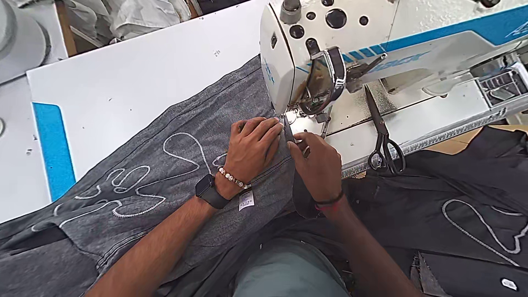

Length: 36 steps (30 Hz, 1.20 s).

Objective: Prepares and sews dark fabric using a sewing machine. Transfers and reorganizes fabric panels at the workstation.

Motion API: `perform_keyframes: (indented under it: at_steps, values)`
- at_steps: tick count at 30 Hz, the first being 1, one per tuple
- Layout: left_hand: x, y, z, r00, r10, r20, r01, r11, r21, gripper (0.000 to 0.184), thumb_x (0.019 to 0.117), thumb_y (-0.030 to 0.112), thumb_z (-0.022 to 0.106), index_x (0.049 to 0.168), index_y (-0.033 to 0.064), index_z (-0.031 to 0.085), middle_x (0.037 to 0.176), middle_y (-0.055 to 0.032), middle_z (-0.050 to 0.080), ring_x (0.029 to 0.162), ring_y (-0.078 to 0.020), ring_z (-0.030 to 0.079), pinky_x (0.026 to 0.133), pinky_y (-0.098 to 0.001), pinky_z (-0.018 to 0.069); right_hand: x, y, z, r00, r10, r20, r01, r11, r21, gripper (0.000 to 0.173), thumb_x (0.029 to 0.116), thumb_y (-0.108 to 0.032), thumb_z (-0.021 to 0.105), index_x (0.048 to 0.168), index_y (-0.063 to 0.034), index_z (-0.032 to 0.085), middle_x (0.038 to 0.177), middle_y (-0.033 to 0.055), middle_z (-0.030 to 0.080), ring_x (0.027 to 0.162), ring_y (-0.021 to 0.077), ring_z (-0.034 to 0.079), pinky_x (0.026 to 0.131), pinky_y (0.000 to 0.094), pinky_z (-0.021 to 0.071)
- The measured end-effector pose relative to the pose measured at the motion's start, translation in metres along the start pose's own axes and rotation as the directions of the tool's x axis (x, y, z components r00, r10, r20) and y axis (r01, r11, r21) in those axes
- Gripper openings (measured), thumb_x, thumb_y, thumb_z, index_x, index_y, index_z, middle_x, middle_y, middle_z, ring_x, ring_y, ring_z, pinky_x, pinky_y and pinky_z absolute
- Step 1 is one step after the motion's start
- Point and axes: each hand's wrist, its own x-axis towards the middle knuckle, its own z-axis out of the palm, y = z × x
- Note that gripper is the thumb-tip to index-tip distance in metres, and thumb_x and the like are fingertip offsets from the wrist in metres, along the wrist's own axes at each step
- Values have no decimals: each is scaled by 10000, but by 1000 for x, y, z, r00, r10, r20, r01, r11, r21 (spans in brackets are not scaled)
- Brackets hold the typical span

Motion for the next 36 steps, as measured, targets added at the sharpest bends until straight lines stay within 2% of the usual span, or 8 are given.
perform_keyframes:
  at_steps: [4,9,18,23,26,31,34,36]
  values:
    - [0,0,1,1000,3,12,-3,1000,11,354,1045,315,496,1341,275,685,1420,6,619,1309,-240,545,1046,-495,388,-4,-3,7,999,-29,-42,25,996,-83,197,956,-259,640,1085,-161,751,819,-4,692,641,169,640,532,398,510]
    - [2,2,1,998,-31,49,28,998,65,438,1049,372,428,1441,303,611,1466,9,576,1317,-247,514,1066,-501,347,-10,5,11,971,-219,-96,205,969,-140,260,989,-194,596,1172,-113,761,833,54,646,664,188,630,529,344,508]
    - [6,-8,-2,999,41,34,-42,999,26,385,1033,342,496,1376,312,670,1381,-61,613,1284,-302,523,1052,-513,372,0,5,6,921,-381,84,389,873,-295,303,1019,-142,539,1241,-15,701,963,127,641,838,269,647,660,363,545]
    - [3,0,-5,985,162,52,-157,984,-81,383,1034,289,479,1349,231,690,1474,-10,590,1391,-267,494,1139,-475,379,-22,12,-2,936,-351,27,350,921,-168,342,1035,-253,535,1297,-115,705,1106,120,661,1005,280,630,797,404,537]
    - [-4,4,-4,981,183,55,-173,972,-161,376,1040,292,483,1338,226,703,1475,27,599,1416,-248,488,1172,-460,376,-77,30,-7,929,-370,-24,369,928,-55,348,997,-398,619,1164,-123,750,976,89,721,876,235,686,721,387,567]
    - [-8,4,-1,980,192,56,-183,975,-128,383,1040,292,485,1362,256,688,1495,42,583,1444,-265,459,1197,-485,338,-114,76,-26,929,-322,-183,297,943,-153,147,956,-181,602,902,-88,703,686,47,623,568,175,612,480,327,500]
    - [-10,9,0,985,165,57,-158,981,-113,397,1035,283,476,1378,261,675,1487,39,590,1432,-270,468,1180,-486,339,-95,62,-60,985,-131,115,160,942,-295,137,900,-142,584,924,-89,708,765,70,669,579,224,643,449,395,489]
    - [-12,10,1,986,157,63,-150,982,-112,397,1035,282,480,1383,272,671,1486,44,590,1433,-268,462,1174,-483,340,-81,46,-73,936,-40,351,161,933,-322,155,887,-195,617,923,-117,747,811,82,702,654,277,696,488,482,527]
